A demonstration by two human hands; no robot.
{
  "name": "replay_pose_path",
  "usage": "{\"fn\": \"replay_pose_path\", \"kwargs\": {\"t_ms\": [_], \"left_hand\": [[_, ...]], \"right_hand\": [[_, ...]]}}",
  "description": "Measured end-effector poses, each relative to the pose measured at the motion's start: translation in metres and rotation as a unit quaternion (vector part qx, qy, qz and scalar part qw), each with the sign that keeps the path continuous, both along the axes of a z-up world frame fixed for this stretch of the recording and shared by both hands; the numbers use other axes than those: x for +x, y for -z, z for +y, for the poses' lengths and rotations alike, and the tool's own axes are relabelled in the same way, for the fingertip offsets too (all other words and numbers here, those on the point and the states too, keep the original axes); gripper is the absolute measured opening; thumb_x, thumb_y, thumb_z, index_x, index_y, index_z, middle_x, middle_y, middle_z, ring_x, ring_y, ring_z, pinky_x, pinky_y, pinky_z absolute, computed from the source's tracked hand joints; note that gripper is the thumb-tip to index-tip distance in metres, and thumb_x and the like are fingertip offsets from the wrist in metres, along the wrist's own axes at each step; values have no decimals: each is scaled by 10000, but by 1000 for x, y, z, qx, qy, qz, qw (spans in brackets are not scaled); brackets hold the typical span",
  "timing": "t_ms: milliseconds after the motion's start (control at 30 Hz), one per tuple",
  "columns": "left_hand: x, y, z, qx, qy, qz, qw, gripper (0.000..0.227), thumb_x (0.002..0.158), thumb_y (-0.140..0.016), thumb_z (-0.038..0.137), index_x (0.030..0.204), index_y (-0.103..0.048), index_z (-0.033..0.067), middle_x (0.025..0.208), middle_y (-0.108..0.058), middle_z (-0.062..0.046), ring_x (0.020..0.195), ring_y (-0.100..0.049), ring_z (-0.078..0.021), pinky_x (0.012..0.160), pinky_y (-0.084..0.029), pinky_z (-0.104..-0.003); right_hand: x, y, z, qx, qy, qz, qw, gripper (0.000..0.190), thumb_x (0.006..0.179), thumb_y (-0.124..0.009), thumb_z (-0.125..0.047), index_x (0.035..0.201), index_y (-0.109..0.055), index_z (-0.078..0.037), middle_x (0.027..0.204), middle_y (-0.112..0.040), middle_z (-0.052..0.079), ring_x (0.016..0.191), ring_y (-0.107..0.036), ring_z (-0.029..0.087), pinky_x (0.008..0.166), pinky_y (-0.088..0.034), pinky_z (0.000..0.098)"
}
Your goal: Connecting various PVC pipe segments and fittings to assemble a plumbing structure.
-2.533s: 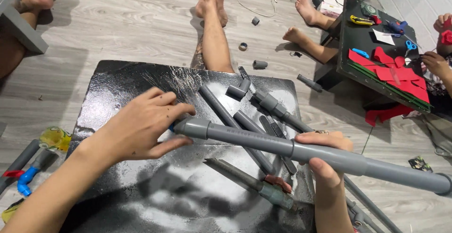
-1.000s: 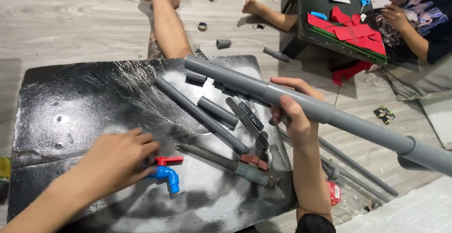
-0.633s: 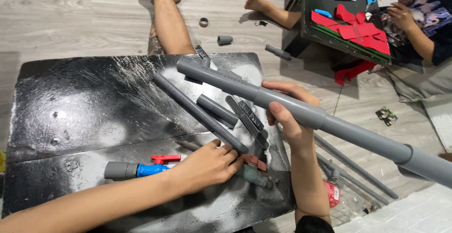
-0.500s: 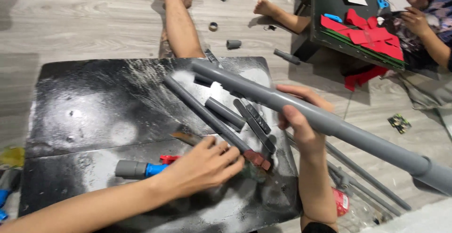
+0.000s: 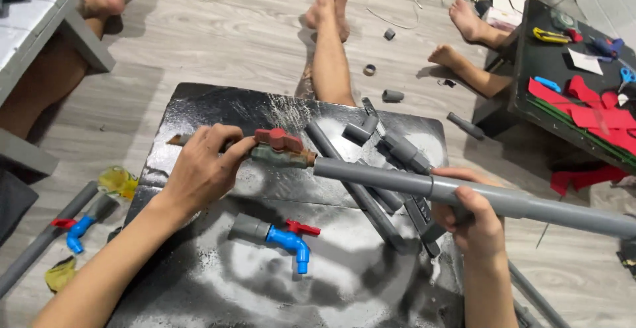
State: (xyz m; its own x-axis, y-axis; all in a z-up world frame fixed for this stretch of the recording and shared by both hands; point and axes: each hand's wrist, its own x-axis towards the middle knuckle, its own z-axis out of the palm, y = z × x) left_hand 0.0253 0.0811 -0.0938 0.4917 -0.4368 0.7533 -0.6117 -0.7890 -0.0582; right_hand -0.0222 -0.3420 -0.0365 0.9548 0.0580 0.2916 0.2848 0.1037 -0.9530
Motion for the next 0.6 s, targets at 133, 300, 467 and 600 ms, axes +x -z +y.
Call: {"fn": "replay_pose_path", "kwargs": {"t_ms": [133, 300, 467, 600], "left_hand": [[-3, -7, -2, -36, 12, -11, 999, 333, 962, -649, 40, 1261, -615, 182, 984, -538, -24, 760, -590, -183, 750, -509, -337], [-3, -5, -3, -17, 27, -43, 999, 433, 908, -599, -78, 1255, -634, 179, 957, -535, -37, 750, -573, -191, 712, -497, -341], [-3, -2, -1, -14, 34, -49, 998, 493, 888, -582, -95, 1286, -633, 192, 958, -521, -39, 741, -564, -192, 730, -500, -345], [-2, -4, 1, -10, 31, -61, 998, 528, 880, -578, -98, 1311, -628, 202, 961, -522, -47, 728, -571, -195, 734, -505, -352]], "right_hand": [[6, 13, -8, 50, -27, 9, 998, 455, 918, -549, -314, 1157, -653, 60, 394, -342, 15, 287, -379, 76, 299, -345, 192], [6, 12, -15, 40, -26, -16, 999, 492, 881, -545, -274, 1159, -628, 124, 357, -329, 49, 243, -357, 88, 260, -354, 211], [8, 16, -17, 46, -35, -11, 998, 488, 878, -571, -281, 1162, -641, 109, 351, -347, 45, 233, -364, 90, 259, -359, 206], [10, 17, -21, 65, -48, -4, 997, 480, 863, -588, -273, 1157, -655, 102, 342, -334, 48, 226, -342, 91, 251, -358, 220]]}}
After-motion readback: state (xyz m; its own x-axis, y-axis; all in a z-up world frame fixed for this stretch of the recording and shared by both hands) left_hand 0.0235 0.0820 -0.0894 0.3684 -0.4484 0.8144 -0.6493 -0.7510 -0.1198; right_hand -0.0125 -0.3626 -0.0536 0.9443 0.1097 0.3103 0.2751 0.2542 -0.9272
